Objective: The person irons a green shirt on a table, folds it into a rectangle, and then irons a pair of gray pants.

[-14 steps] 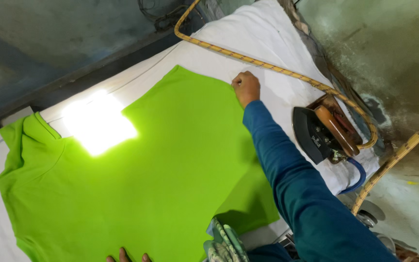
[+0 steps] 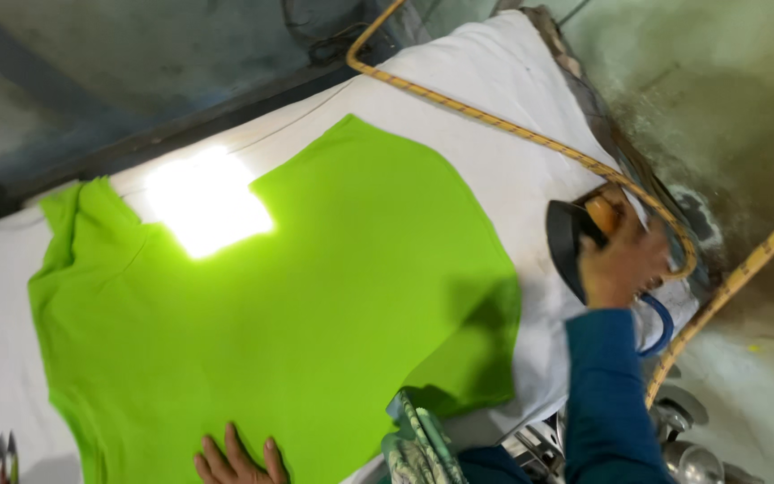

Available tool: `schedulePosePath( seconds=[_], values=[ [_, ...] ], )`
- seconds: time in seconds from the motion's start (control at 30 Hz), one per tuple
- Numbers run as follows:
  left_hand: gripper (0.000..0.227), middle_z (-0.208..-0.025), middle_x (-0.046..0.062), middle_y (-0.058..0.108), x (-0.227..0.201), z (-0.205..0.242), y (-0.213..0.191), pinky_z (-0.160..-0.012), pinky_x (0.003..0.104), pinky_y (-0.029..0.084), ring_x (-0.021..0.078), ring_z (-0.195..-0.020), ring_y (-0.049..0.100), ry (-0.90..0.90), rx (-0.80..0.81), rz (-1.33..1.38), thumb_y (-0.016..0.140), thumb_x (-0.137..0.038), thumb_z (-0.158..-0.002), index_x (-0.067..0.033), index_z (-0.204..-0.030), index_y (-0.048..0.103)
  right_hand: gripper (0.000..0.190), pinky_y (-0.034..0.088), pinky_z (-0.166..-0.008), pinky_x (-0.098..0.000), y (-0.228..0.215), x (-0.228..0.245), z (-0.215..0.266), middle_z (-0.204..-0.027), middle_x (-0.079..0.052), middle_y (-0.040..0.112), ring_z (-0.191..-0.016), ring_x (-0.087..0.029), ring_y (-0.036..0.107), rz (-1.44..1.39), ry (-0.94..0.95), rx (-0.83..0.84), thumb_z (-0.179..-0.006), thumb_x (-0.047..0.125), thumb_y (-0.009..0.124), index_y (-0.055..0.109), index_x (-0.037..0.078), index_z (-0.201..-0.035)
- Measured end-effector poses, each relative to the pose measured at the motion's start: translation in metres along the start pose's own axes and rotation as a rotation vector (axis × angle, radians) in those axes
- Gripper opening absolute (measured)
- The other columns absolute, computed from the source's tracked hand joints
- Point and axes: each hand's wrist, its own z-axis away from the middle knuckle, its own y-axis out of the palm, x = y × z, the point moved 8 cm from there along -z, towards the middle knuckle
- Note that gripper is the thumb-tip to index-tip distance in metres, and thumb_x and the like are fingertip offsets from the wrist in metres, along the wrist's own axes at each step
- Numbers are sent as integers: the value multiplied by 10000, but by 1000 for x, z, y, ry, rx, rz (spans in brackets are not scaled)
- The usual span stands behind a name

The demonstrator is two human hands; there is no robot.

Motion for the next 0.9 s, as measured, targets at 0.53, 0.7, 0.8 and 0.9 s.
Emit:
schedulePosePath(
  seconds=[0.53, 0.7, 0.8, 0.9],
  values=[
    [566, -1467, 143, 282, 4, -27, -20, -1008, 705, -19, 285, -1349, 258, -285, 221, -2, 377, -502, -820, -230, -1315, 412, 573, 382, -794, -448, -6, 39, -7, -1119, -211, 517, -969, -414, 529, -192, -53, 608, -628, 213, 605, 450, 80, -1165],
    [652, -1492, 107, 101, -13, -111, 11, -949, 682, -123, 291, -1369, 62, -210, 377, 120, 258, -590, -836, -215, -1369, 275, 676, 429, -825, -322, 4, 158, 24, -1119, -59, 616, -1041, -231, 574, -258, -214, 809, -604, 166, 584, 484, 250, -1268],
    [713, -1493, 111, 69, -22, -159, 33, -922, 697, -133, 310, -1366, 42, -167, 388, 102, 235, -627, -826, -206, -1400, 216, 524, 443, -779, -325, 37, 226, 38, -1045, -20, 636, -991, -231, 581, -254, -438, 805, -609, 191, 568, 584, 303, -1121],
    [738, -1492, 103, 100, -19, -191, 53, -919, 709, -127, 315, -1368, 56, -147, 364, 74, 235, -643, -817, -214, -1416, 190, 431, 465, -701, -441, 61, 285, 28, -902, -110, 660, -872, -368, 594, -123, -552, 742, -622, 318, 526, 617, 316, -1043]
  ],
)
